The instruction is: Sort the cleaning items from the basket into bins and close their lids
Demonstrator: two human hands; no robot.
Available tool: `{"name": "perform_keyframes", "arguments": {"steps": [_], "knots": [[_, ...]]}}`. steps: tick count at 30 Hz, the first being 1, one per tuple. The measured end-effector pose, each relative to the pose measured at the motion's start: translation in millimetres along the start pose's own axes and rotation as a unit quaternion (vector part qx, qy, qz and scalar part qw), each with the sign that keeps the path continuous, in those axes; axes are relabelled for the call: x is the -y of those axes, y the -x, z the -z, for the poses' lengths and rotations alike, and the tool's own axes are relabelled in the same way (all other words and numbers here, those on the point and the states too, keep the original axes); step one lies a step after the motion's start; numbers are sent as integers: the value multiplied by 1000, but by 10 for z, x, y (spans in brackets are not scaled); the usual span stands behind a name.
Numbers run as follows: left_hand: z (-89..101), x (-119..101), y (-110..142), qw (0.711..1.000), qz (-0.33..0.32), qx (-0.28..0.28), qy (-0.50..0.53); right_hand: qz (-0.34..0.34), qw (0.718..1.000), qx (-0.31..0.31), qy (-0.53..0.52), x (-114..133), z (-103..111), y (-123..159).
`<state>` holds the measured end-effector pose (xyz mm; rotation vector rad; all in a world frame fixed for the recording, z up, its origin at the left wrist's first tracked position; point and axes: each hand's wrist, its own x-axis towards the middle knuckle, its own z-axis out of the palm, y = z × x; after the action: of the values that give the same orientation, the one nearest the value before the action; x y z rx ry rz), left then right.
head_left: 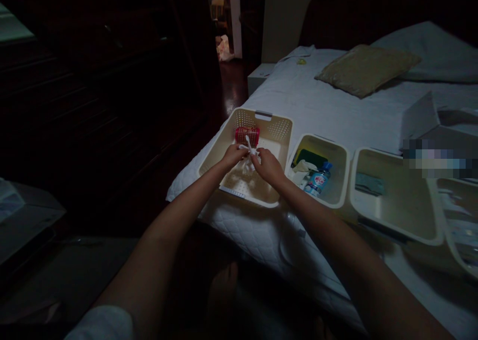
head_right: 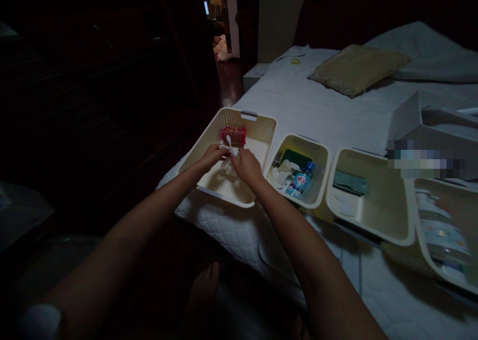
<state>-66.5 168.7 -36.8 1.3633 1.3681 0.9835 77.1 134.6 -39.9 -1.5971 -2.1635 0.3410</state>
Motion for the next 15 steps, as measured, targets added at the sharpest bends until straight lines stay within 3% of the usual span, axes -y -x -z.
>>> {"name": "perform_keyframes", "arguments": {"steps": [6,15], "knots": [[-42,-14,100,994,26,-1,110,18,997,-26,-74,-8,-19,28],[-28,16,109,989,36,10,141,37,993,-37,-108,-25,-59,8]]}}
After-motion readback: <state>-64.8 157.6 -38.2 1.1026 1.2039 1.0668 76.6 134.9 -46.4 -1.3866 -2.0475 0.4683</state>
